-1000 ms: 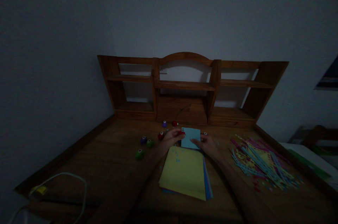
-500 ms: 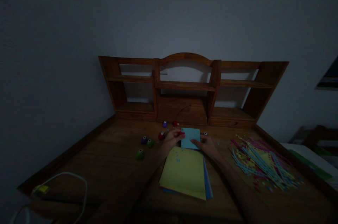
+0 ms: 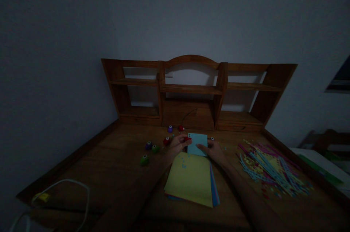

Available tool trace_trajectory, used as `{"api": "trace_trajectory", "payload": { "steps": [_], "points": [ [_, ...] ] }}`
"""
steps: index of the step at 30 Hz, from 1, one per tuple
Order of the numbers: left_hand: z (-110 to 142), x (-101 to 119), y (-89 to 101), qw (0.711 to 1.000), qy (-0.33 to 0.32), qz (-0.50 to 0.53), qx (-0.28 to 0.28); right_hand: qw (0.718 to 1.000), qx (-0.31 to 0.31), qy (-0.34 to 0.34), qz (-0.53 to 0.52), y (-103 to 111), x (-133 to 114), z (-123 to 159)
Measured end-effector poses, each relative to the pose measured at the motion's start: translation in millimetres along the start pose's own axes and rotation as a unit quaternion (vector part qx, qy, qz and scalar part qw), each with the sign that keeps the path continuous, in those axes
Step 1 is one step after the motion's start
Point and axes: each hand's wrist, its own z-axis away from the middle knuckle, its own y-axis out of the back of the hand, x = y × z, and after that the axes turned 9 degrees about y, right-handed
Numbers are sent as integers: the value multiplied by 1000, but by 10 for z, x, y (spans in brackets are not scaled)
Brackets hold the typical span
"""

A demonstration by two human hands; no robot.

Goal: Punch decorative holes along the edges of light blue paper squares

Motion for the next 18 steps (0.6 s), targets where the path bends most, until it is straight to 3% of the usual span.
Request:
{"api": "trace_trajectory", "payload": {
  "steps": [8, 18],
  "points": [
    [53, 38, -1, 998, -51, -10, -19, 999, 10, 2, 30, 31, 55, -12],
    [54, 58, 6, 998, -28, -31, -40, 998, 62, -28, -4, 64, 119, -23]
  ]
}}
